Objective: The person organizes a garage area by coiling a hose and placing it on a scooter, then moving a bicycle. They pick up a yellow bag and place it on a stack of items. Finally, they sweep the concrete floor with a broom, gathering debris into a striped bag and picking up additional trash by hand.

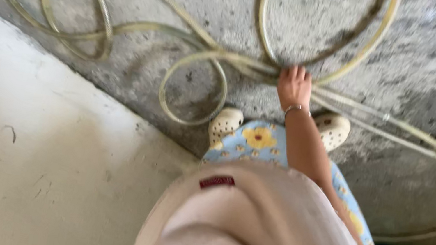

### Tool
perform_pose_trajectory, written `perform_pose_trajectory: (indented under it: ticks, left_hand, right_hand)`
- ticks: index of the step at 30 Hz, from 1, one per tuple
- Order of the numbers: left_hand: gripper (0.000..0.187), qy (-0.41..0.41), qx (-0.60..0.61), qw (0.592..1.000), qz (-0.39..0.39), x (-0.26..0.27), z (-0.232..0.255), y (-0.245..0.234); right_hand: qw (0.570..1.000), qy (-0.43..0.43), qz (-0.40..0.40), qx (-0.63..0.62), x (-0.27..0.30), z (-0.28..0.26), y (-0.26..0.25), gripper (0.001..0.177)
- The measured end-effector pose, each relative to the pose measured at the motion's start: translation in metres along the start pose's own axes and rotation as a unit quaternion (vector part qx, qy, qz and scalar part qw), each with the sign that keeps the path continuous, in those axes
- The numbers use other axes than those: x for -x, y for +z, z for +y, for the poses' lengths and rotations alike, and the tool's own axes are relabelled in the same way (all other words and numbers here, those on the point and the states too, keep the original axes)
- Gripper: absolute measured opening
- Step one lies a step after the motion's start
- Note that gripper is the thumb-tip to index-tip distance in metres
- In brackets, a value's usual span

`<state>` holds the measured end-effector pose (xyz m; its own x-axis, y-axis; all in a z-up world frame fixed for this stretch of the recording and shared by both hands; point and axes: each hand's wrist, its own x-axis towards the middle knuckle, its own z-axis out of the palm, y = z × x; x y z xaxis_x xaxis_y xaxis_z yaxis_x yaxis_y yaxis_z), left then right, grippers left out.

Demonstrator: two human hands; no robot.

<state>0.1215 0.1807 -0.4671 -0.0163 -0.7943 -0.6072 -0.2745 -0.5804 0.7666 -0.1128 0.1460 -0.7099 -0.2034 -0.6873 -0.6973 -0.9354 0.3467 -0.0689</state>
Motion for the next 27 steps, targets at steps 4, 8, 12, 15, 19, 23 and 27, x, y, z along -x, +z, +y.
perform_pose_trajectory:
  ticks: [4, 8, 12, 15, 19, 23, 27]
  left_hand:
    - [0.023, 0.014, 0.002, 1.0, -0.007, -0.007, 0.012, 0.011]
    - [0.021, 0.024, -0.011, 1.0, -0.006, -0.013, 0.007, -0.01]
    - [0.019, 0.032, -0.015, 0.999, -0.01, -0.009, -0.003, -0.001]
    - [0.018, 0.001, -0.028, 0.999, 0.021, 0.013, -0.002, -0.025]
    - [0.025, -0.033, 0.004, 0.998, 0.058, 0.048, 0.013, -0.014]
    - [0.036, 0.007, -0.184, 0.982, 0.048, 0.112, 0.071, -0.007]
    - [0.075, 0.173, -0.265, 0.946, 0.066, 0.141, 0.179, 0.025]
  right_hand:
    - [0.997, 0.053, 0.0, -0.047, -0.012, 0.004, -0.023, 0.038]
    - [0.999, 0.026, 0.045, -0.015, -0.032, -0.002, 0.005, 0.035]
    - [0.99, 0.095, 0.086, -0.064, -0.029, -0.005, 0.005, 0.024]
    - [0.972, 0.102, 0.123, -0.171, 0.029, 0.006, -0.046, 0.027]
    - [0.927, 0.069, 0.298, -0.217, 0.121, 0.052, -0.157, 0.029]
    - [0.907, 0.114, 0.341, -0.218, 0.231, 0.117, -0.267, 0.021]
    - [0.904, 0.119, 0.366, -0.185, 0.352, 0.169, -0.372, 0.027]
